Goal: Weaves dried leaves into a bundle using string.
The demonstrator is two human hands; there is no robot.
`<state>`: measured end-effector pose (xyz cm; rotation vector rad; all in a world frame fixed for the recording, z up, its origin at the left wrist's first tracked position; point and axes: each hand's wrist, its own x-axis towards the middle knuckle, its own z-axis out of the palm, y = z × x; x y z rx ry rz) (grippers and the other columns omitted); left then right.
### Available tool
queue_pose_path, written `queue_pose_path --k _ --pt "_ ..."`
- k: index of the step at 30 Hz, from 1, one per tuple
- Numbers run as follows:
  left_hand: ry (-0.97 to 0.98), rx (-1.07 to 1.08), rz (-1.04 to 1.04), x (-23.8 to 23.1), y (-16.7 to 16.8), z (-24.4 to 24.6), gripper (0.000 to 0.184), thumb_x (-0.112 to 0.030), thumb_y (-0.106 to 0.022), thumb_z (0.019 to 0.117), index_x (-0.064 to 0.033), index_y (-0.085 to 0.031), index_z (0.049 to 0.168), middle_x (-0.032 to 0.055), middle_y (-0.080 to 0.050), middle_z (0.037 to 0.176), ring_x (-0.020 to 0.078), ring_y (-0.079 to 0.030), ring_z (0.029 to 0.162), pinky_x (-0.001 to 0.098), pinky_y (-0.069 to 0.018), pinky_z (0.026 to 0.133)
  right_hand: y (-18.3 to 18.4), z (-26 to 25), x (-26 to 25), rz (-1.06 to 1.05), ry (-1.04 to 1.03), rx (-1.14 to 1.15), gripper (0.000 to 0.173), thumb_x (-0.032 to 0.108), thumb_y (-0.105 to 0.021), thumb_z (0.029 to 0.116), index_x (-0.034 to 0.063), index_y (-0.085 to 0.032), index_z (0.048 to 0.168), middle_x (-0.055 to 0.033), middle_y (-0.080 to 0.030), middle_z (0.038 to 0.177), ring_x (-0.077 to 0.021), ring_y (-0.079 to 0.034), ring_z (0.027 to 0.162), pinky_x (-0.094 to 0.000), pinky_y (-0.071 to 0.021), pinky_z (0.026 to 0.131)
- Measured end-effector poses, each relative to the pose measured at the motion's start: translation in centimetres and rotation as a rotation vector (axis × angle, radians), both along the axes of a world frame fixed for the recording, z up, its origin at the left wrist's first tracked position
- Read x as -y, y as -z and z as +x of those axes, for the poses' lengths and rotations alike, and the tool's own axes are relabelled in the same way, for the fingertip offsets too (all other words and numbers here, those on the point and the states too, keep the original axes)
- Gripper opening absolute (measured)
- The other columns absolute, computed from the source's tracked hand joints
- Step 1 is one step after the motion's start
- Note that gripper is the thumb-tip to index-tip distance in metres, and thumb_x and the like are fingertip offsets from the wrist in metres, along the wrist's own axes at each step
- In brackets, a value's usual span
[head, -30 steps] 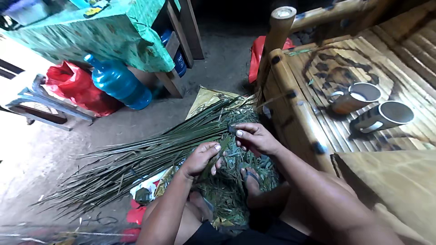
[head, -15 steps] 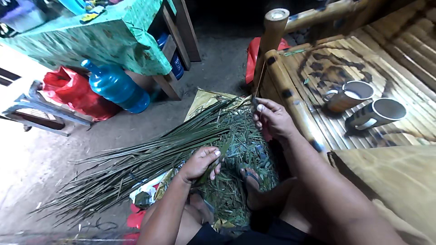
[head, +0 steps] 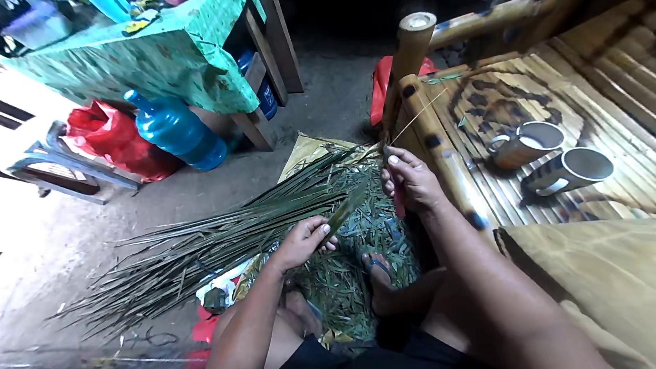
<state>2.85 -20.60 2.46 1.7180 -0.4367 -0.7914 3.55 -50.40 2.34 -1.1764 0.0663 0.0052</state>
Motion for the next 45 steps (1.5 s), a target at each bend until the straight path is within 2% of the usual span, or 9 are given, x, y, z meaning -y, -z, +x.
queue_pose_path --k 4,8,10,16,19,28,34,41,45 --pt "-0.044 0.027 -0.023 0.2 -0.5 0.0 0.03 -0.017 -0.038 0.1109 0.0006 -0.062 0.115 0.0039 -0.072 0.082 0.014 -0.072 0.069 0.0298 -0.0636 0.068 0.2 -0.3 -0.4 -0.109 -0.053 0.097 0.031 0.022 -0.048 0.1079 0.0131 -0.059 0.136 -0.0026 -0.066 0.08 -0.0088 -0.06 0.056 -0.0237 -0.0551 0.052" --pt "-0.06 -0.006 -0.073 0.3 -0.9 0.3 0.028 -0.017 -0.039 0.1106 -0.0004 -0.062 0.111 0.0021 -0.07 0.076 0.0129 -0.07 0.064 0.0281 -0.0626 0.063 0.7 -1.1 -2.6 -0.205 -0.259 0.15 0.018 0.021 -0.055 0.103 0.0058 -0.064 0.105 -0.0035 -0.066 0.075 -0.0112 -0.063 0.06 -0.0278 -0.0566 0.056" --pt "-0.061 -0.038 -0.104 0.2 -1.0 0.5 0.028 -0.017 -0.039 0.1108 -0.0015 -0.062 0.109 0.0016 -0.069 0.074 0.0121 -0.069 0.062 0.0271 -0.0618 0.061 1.3 -1.5 -3.5 -0.217 -0.367 0.157 0.02 0.022 -0.056 0.1032 0.0038 -0.063 0.099 -0.0043 -0.067 0.075 -0.0113 -0.064 0.061 -0.0279 -0.0567 0.058" --pt "-0.053 -0.204 -0.196 -0.4 -0.7 1.1 0.03 -0.02 -0.038 0.1112 -0.0043 -0.063 0.109 0.001 -0.066 0.073 0.008 -0.064 0.056 0.0222 -0.0567 0.054 2.7 -2.3 -5.4 -0.264 -0.569 0.246 0.025 0.023 -0.056 0.1061 0.0012 -0.068 0.104 0.0005 -0.069 0.081 -0.0054 -0.064 0.066 -0.0239 -0.0561 0.061" --pt "-0.037 -0.289 -0.235 -0.5 -0.8 1.1 0.027 -0.019 -0.039 0.1097 -0.0066 -0.062 0.106 -0.0006 -0.065 0.07 0.0058 -0.061 0.053 0.0195 -0.0539 0.049 2.3 -1.8 -4.5 -0.269 -0.468 0.284 0.021 0.019 -0.056 0.1044 0.0023 -0.068 0.099 -0.0008 -0.069 0.079 -0.0068 -0.064 0.065 -0.0248 -0.0565 0.061" --pt "0.039 -0.34 -0.245 -0.4 -1.1 0.9 0.024 -0.021 -0.043 0.1087 -0.0086 -0.063 0.105 -0.0014 -0.066 0.08 0.0039 -0.06 0.054 0.0182 -0.0528 0.048 1.0 -0.5 -1.1 -0.284 -0.25 0.344 0.019 0.019 -0.056 0.1044 0.0047 -0.068 0.102 -0.003 -0.068 0.078 -0.008 -0.061 0.059 -0.0238 -0.0545 0.054" --pt "0.022 -0.32 -0.214 -1.1 -1.4 0.7 0.025 -0.02 -0.041 0.1085 -0.0083 -0.063 0.104 -0.0014 -0.066 0.076 0.0047 -0.06 0.053 0.0192 -0.0533 0.048 0.5 -0.1 0.5 -0.203 -0.036 0.25 0.019 0.024 -0.051 0.1079 0.0138 -0.066 0.115 0.0009 -0.068 0.084 -0.0084 -0.064 0.065 -0.026 -0.0593 0.062" --pt "-0.006 -0.31 -0.211 -0.9 -1.2 0.8 0.028 -0.021 -0.036 0.1104 -0.0081 -0.06 0.103 0.0001 -0.065 0.072 0.0073 -0.061 0.052 0.0211 -0.0546 0.049 2.3 -1.1 -3.9 -0.128 -0.373 0.116 0.024 0.022 -0.056 0.1042 0.0056 -0.067 0.118 -0.0031 -0.068 0.079 -0.0091 -0.063 0.063 -0.0257 -0.0561 0.059" --pt "-0.008 -0.31 -0.204 -1.0 -1.3 0.8 0.027 -0.019 -0.038 0.1101 -0.0075 -0.061 0.103 -0.0002 -0.065 0.071 0.0069 -0.061 0.052 0.0209 -0.0544 0.049 1.8 -0.5 -2.6 -0.17 -0.209 0.124 0.026 0.02 -0.055 0.1052 0.0082 -0.066 0.124 -0.0012 -0.069 0.083 -0.0079 -0.063 0.063 -0.0237 -0.0564 0.058"
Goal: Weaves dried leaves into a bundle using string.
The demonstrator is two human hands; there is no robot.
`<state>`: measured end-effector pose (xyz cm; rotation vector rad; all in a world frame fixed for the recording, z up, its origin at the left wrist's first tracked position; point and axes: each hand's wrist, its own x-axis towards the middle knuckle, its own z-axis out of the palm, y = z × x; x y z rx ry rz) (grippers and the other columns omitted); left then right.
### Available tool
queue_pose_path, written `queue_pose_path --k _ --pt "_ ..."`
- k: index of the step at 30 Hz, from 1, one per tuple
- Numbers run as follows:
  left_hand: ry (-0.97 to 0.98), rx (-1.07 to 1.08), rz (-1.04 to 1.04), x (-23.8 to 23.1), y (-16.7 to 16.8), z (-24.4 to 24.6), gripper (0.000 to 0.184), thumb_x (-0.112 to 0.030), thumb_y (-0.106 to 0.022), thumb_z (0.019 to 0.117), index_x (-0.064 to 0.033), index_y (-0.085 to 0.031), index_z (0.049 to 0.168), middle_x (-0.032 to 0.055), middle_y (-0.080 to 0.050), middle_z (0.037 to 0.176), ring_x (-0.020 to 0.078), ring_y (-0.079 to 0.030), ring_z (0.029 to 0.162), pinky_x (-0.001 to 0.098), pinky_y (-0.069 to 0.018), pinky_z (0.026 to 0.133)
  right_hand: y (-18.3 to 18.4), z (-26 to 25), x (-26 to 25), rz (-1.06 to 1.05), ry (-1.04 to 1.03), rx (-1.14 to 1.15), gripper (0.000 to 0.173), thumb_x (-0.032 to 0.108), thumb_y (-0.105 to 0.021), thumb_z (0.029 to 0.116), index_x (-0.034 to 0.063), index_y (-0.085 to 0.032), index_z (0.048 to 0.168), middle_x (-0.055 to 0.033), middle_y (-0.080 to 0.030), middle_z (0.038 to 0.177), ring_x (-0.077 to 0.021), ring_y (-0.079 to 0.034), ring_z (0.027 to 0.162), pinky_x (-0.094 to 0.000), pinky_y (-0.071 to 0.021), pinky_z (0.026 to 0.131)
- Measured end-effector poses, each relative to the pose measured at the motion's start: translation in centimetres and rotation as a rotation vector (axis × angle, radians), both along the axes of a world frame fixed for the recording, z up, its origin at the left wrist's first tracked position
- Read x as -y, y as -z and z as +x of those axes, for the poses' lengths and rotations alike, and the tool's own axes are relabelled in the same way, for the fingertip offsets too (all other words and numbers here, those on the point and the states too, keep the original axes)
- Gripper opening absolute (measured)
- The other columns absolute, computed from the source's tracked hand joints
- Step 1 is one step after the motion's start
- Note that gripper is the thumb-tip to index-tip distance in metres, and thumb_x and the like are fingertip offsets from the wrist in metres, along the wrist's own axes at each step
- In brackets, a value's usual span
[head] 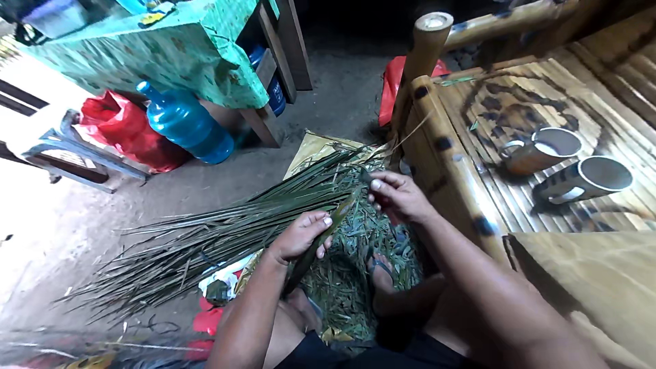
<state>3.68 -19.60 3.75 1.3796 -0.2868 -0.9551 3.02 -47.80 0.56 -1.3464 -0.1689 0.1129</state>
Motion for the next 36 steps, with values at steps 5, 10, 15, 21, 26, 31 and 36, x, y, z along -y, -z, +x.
queue_pose_path --k 5,10,15,21,26,31,36 --pt "0.02 0.029 0.013 0.5 0.0 0.0 0.026 -0.02 -0.039 0.1106 -0.0065 -0.06 0.105 0.0023 -0.068 0.075 0.0104 -0.065 0.056 0.0246 -0.0582 0.053 -0.7 0.5 1.4 0.069 0.097 0.0 0.031 0.021 -0.05 0.1072 0.0117 -0.06 0.135 -0.0038 -0.067 0.081 -0.0094 -0.061 0.058 -0.0238 -0.0557 0.053" --pt "0.033 0.115 0.111 0.8 0.3 -0.2 0.027 -0.019 -0.04 0.1109 -0.0014 -0.06 0.118 0.0064 -0.074 0.091 0.0167 -0.074 0.076 0.0323 -0.0644 0.072 -1.4 0.5 2.2 0.142 0.197 -0.034 0.029 0.021 -0.047 0.1089 0.0148 -0.058 0.135 -0.0021 -0.066 0.081 -0.0088 -0.061 0.058 -0.0232 -0.0554 0.053" --pt "-0.081 0.283 0.217 1.2 0.9 -0.3 0.027 -0.018 -0.041 0.1106 -0.0014 -0.063 0.11 0.0016 -0.069 0.078 0.0109 -0.068 0.062 0.0264 -0.0611 0.061 -1.8 0.2 2.2 0.111 0.228 -0.015 0.029 0.023 -0.047 0.1086 0.0161 -0.057 0.135 -0.0014 -0.066 0.08 -0.0082 -0.061 0.057 -0.0232 -0.0552 0.052" --pt "-0.105 0.258 0.143 1.7 0.6 0.0 0.026 -0.016 -0.042 0.1103 -0.0009 -0.063 0.108 0.0029 -0.07 0.077 0.0121 -0.069 0.061 0.0271 -0.0619 0.061 -1.0 -1.2 -1.9 0.001 -0.071 -0.06 0.031 0.019 -0.054 0.1033 0.0047 -0.059 0.131 -0.0054 -0.068 0.082 -0.012 -0.064 0.064 -0.028 -0.0575 0.06" --pt "-0.03 0.247 0.122 1.9 1.3 0.1 0.028 -0.017 -0.041 0.1105 0.0013 -0.062 0.118 0.008 -0.076 0.093 0.0172 -0.074 0.079 0.0332 -0.0637 0.076 -0.4 -0.6 -1.8 -0.008 -0.012 -0.038 0.018 0.017 -0.054 0.1046 0.0053 -0.066 0.112 -0.0036 -0.067 0.08 -0.0098 -0.062 0.061 -0.0261 -0.0561 0.058" --pt "-0.127 0.288 0.174 2.0 1.0 -0.1 0.025 -0.015 -0.043 0.1101 -0.0018 -0.064 0.109 0.0024 -0.07 0.08 0.0113 -0.07 0.065 0.0265 -0.0624 0.063 -1.0 -0.3 -0.3 0.04 0.046 0.005 0.018 0.019 -0.054 0.105 0.0075 -0.066 0.113 -0.0048 -0.068 0.08 -0.0109 -0.063 0.059 -0.0261 -0.0574 0.055" --pt "-0.153 0.254 0.088 1.5 0.5 0.1 0.023 -0.014 -0.044 0.1091 -0.0033 -0.064 0.103 0.0017 -0.065 0.072 0.0075 -0.062 0.055 0.0207 -0.0561 0.054 0.0 -1.6 -2.2 -0.091 -0.204 0.104 0.023 0.019 -0.056 0.1043 0.0005 -0.067 0.097 -0.0048 -0.071 0.079 -0.0102 -0.065 0.064 -0.027 -0.0578 0.06"
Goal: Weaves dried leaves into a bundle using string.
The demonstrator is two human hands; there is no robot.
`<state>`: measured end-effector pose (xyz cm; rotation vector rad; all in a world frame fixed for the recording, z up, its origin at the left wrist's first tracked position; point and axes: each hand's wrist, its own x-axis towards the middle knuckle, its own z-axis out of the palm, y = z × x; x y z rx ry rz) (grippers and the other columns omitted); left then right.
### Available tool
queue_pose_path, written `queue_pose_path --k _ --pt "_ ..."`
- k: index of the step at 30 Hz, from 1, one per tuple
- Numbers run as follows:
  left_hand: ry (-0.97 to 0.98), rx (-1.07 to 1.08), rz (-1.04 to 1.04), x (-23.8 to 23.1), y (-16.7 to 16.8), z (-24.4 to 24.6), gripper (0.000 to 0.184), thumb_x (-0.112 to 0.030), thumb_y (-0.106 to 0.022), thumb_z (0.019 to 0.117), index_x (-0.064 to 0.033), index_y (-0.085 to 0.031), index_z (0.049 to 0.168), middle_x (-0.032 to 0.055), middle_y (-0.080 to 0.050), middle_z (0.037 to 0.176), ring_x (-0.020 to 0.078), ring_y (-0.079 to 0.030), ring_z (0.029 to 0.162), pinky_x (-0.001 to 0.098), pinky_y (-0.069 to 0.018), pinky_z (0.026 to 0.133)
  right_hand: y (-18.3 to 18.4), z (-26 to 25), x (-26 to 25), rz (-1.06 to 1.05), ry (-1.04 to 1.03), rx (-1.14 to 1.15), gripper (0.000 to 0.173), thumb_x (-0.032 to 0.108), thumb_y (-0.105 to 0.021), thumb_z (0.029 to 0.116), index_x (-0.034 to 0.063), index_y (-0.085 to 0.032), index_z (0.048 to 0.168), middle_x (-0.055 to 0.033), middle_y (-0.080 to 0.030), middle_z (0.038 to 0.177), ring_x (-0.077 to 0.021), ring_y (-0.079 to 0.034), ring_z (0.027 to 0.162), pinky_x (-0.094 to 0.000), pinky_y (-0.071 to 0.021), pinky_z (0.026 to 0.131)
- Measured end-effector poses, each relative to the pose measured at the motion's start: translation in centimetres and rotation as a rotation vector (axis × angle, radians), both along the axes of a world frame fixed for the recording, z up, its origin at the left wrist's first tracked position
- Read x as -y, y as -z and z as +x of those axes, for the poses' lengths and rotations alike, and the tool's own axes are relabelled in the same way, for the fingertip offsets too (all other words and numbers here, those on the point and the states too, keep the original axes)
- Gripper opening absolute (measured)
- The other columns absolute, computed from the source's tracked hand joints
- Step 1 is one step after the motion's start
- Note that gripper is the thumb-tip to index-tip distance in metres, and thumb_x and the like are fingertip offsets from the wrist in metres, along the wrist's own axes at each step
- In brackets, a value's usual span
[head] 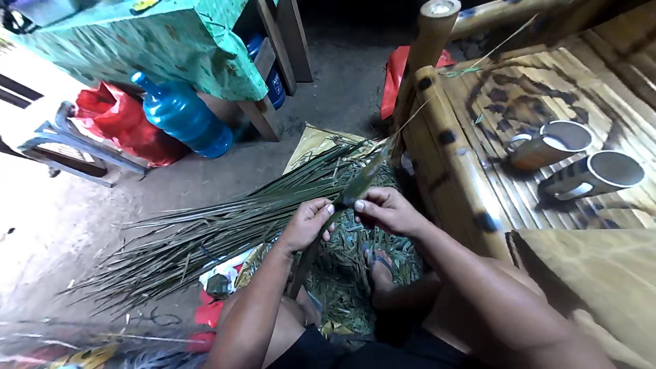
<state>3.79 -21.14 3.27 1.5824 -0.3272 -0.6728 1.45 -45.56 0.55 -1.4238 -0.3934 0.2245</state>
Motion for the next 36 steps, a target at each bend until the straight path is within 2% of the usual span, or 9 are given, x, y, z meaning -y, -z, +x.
queue_pose_path --k 4,11,14,19,21,23,27,33,36 --pt "0.069 -0.051 -0.061 -0.5 0.2 0.4 0.022 -0.016 -0.045 0.1086 -0.0058 -0.062 0.1 -0.0007 -0.061 0.069 0.0046 -0.057 0.053 0.0179 -0.0509 0.051 0.1 0.1 0.4 -0.089 -0.034 0.104 0.024 0.021 -0.058 0.1041 0.0004 -0.07 0.099 -0.0022 -0.071 0.081 -0.0075 -0.066 0.066 -0.0253 -0.058 0.063" --pt "0.112 -0.069 -0.068 -1.1 0.2 0.5 0.021 -0.017 -0.047 0.1075 -0.0075 -0.064 0.099 -0.0024 -0.061 0.067 0.003 -0.056 0.052 0.0161 -0.0491 0.05 -1.0 1.3 3.6 -0.081 0.151 0.267 0.019 0.018 -0.057 0.1042 0.0035 -0.07 0.104 -0.0027 -0.07 0.082 -0.0088 -0.063 0.062 -0.0259 -0.057 0.056" --pt "0.104 -0.07 -0.047 -1.2 0.1 0.4 0.021 -0.017 -0.047 0.1078 -0.0066 -0.063 0.099 -0.0022 -0.061 0.067 0.0033 -0.056 0.053 0.0165 -0.049 0.051 -1.4 1.7 4.8 -0.038 0.238 0.244 0.017 0.019 -0.057 0.1048 0.0068 -0.069 0.102 -0.0011 -0.07 0.082 -0.0081 -0.063 0.061 -0.0248 -0.0571 0.055" --pt "0.069 -0.067 -0.031 -1.1 0.3 0.2 0.022 -0.017 -0.047 0.108 -0.0058 -0.064 0.1 -0.0012 -0.061 0.068 0.0052 -0.057 0.053 0.0185 -0.0512 0.052 -1.6 1.6 4.9 0.042 0.326 0.123 0.018 0.022 -0.054 0.1064 0.011 -0.068 0.112 -0.0008 -0.069 0.085 -0.0098 -0.065 0.065 -0.027 -0.0593 0.06" --pt "0.061 -0.069 -0.039 -1.0 0.4 0.2 0.022 -0.016 -0.046 0.1083 -0.0061 -0.063 0.1 -0.0012 -0.061 0.068 0.0054 -0.058 0.054 0.0191 -0.0519 0.053 -1.2 1.2 3.4 0.006 0.253 0.064 0.019 0.021 -0.055 0.1049 0.0075 -0.067 0.109 -0.0033 -0.069 0.082 -0.0114 -0.064 0.062 -0.0286 -0.0582 0.057" --pt "0.063 -0.076 -0.049 -0.9 0.5 0.4 0.022 -0.017 -0.046 0.1085 -0.0061 -0.063 0.1 -0.0013 -0.061 0.068 0.0053 -0.058 0.053 0.0191 -0.052 0.053 -0.6 0.6 1.4 -0.046 0.112 0.022 0.022 0.02 -0.054 0.1041 0.0021 -0.066 0.103 -0.0055 -0.069 0.079 -0.0123 -0.065 0.062 -0.0298 -0.0579 0.058" --pt "0.067 -0.089 -0.045 -1.1 0.5 0.6 0.022 -0.017 -0.045 0.1081 -0.0071 -0.063 0.099 -0.0021 -0.06 0.068 0.0042 -0.057 0.053 0.0177 -0.0508 0.052 0.6 0.2 -0.5 -0.051 -0.079 0.038 0.024 0.02 -0.054 0.1053 0.0023 -0.066 0.096 -0.0014 -0.069 0.08 -0.0064 -0.063 0.065 -0.0237 -0.0552 0.061" --pt "0.121 -0.108 -0.084 -1.3 0.4 0.7 0.021 -0.017 -0.047 0.1076 -0.0087 -0.063 0.098 -0.0033 -0.06 0.066 0.0028 -0.056 0.052 0.0161 -0.0485 0.05 0.3 1.0 1.5 -0.082 0.074 0.178 0.024 0.021 -0.057 0.1035 0.003 -0.068 0.093 -0.0016 -0.068 0.076 -0.0076 -0.063 0.063 -0.0258 -0.0568 0.059" --pt "0.137 -0.106 -0.082 -1.3 0.1 0.7 0.021 -0.019 -0.048 0.1074 -0.0096 -0.065 0.099 -0.0043 -0.061 0.067 0.0019 -0.056 0.052 0.0156 -0.0487 0.049 -0.3 1.3 2.5 -0.096 0.152 0.203 0.022 0.02 -0.057 0.1036 0.0032 -0.068 0.095 -0.002 -0.069 0.077 -0.0087 -0.064 0.063 -0.0263 -0.0573 0.059"
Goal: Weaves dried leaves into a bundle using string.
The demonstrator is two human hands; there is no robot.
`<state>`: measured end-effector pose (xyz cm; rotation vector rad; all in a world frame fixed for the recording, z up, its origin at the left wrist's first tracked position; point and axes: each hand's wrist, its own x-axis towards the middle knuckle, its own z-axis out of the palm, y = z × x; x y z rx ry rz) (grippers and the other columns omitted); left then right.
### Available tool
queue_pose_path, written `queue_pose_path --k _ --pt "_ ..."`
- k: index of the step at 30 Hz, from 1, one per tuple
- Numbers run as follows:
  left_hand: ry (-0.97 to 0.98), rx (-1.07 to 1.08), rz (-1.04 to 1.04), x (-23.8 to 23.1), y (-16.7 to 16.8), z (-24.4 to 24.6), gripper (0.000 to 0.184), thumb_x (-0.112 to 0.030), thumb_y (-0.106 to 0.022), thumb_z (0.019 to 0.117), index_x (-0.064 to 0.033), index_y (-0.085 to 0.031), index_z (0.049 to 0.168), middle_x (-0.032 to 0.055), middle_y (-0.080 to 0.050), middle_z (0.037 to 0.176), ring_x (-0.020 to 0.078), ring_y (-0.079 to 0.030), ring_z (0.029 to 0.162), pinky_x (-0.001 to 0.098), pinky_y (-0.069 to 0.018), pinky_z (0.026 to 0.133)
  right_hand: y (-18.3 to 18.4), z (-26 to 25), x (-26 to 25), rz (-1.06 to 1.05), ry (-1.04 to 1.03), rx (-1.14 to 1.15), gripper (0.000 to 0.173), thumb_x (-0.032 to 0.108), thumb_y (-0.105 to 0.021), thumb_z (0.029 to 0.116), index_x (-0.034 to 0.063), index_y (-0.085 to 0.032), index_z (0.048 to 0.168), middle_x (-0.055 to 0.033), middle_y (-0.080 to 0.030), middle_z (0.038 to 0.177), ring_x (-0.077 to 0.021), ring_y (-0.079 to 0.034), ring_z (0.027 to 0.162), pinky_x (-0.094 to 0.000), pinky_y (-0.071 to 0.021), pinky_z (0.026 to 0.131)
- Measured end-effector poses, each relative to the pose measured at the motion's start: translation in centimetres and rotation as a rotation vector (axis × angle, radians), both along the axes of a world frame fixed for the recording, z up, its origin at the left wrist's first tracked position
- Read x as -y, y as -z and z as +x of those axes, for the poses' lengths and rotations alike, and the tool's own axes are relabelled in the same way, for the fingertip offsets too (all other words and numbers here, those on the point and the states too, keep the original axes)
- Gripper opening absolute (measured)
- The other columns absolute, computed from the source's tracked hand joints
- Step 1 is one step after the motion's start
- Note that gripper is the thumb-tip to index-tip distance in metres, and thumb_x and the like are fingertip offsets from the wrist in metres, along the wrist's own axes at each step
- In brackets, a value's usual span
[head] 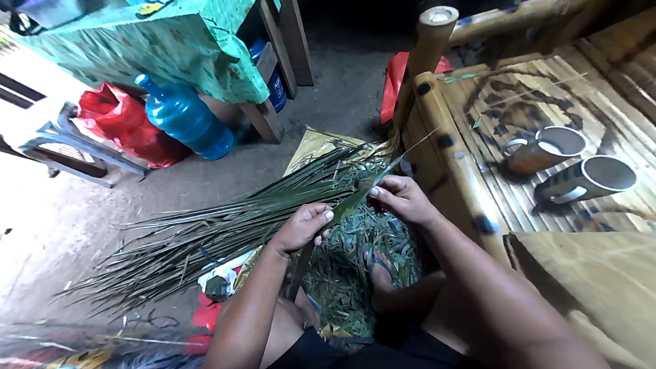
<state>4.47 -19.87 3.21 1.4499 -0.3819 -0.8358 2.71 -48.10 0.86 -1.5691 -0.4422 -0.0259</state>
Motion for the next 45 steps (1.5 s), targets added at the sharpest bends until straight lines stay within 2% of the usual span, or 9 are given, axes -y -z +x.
queue_pose_path --k 5,10,17,22,26,31,38,42,45 --pt "-0.004 0.022 0.021 -0.3 0.0 -0.2 0.021 -0.018 -0.047 0.1077 -0.0079 -0.064 0.1 -0.0037 -0.061 0.067 0.0025 -0.056 0.053 0.0163 -0.0494 0.051 -0.6 0.5 1.8 0.031 0.111 0.057 0.019 0.021 -0.057 0.1051 0.0054 -0.068 0.103 -0.0017 -0.068 0.08 -0.0088 -0.062 0.06 -0.0251 -0.0561 0.054" --pt "-0.058 0.041 0.063 -0.1 0.0 -0.5 0.022 -0.017 -0.047 0.1078 -0.0068 -0.064 0.099 -0.0028 -0.061 0.067 0.0043 -0.057 0.052 0.0185 -0.0509 0.051 -1.2 0.4 2.0 0.202 0.184 -0.068 0.023 0.017 -0.054 0.1056 0.0089 -0.066 0.123 -0.0025 -0.07 0.09 -0.0096 -0.065 0.065 -0.0252 -0.0583 0.058" --pt "-0.117 0.034 0.136 0.0 -0.1 -0.2 0.024 -0.017 -0.043 0.1091 -0.008 -0.061 0.095 -0.0029 -0.056 0.064 0.0047 -0.055 0.051 0.0191 -0.052 0.051 -1.4 0.5 1.9 0.311 0.399 -0.187 0.029 0.02 -0.051 0.1082 0.0124 -0.058 0.135 0.0002 -0.069 0.089 -0.0083 -0.065 0.066 -0.0243 -0.0578 0.059" --pt "-0.09 0.064 0.118 0.4 0.9 0.2 0.025 -0.018 -0.039 0.1099 -0.0092 -0.058 0.096 -0.0038 -0.055 0.067 0.0062 -0.055 0.056 0.0238 -0.0537 0.061 -0.5 -0.4 -1.2 0.188 0.163 -0.203 0.03 0.017 -0.054 0.1042 0.0059 -0.063 0.13 -0.0041 -0.07 0.084 -0.0121 -0.065 0.063 -0.0292 -0.0583 0.058" --pt "-0.066 0.061 0.179 0.6 1.1 0.6 0.026 -0.021 -0.038 0.1103 -0.0118 -0.058 0.097 -0.0063 -0.049 0.066 0.0025 -0.048 0.054 0.0179 -0.0449 0.054 1.5 -0.7 -3.1 0.123 0.001 -0.18 0.027 0.019 -0.056 0.1042 0.0003 -0.067 0.12 -0.0062 -0.071 0.085 -0.0111 -0.065 0.065 -0.0285 -0.0577 0.061" --pt "-0.018 0.189 0.236 0.5 1.9 1.3 0.032 -0.026 -0.038 0.1086 -0.0145 -0.058 0.086 -0.0076 -0.045 0.063 0.0017 -0.04 0.052 0.0187 -0.0351 0.049 1.1 -0.2 -2.0 0.053 0.054 -0.04 0.027 0.017 -0.057 0.1042 0.0042 -0.07 0.124 -0.0044 -0.072 0.088 -0.0103 -0.064 0.065 -0.028 -0.0584 0.061" --pt "0.026 0.271 0.324 0.0 2.1 1.4 0.033 -0.026 -0.041 0.1089 -0.0109 -0.064 0.091 -0.007 -0.051 0.07 0.0015 -0.045 0.058 0.021 -0.0403 0.055 0.1 0.5 0.5 0.089 0.22 -0.033 0.032 0.021 -0.057 0.1052 0.0058 -0.066 0.132 -0.0037 -0.071 0.088 -0.0103 -0.063 0.063 -0.0279 -0.0575 0.057" --pt "0.012 0.261 0.304 -0.5 2.5 1.2 0.032 -0.026 -0.041 0.1091 -0.0116 -0.06 0.087 -0.0072 -0.047 0.066 0.0024 -0.043 0.055 0.0207 -0.039 0.053 -1.5 0.6 2.4 0.24 0.326 -0.117 0.031 0.022 -0.055 0.1061 0.0123 -0.062 0.135 0.0007 -0.07 0.093 -0.0095 -0.066 0.07 -0.0276 -0.0597 0.063" --pt "-0.011 0.202 0.293 -0.4 2.1 0.8 0.028 -0.026 -0.041 0.1107 -0.0107 -0.057 0.093 -0.0055 -0.049 0.066 0.0038 -0.049 0.053 0.0203 -0.0475 0.053 -1.6 0.5 2.6 0.272 0.336 -0.129 0.031 0.022 -0.054 0.1067 0.0125 -0.061 0.136 -0.0003 -0.07 0.092 -0.0097 -0.066 0.069 -0.0269 -0.0591 0.063"
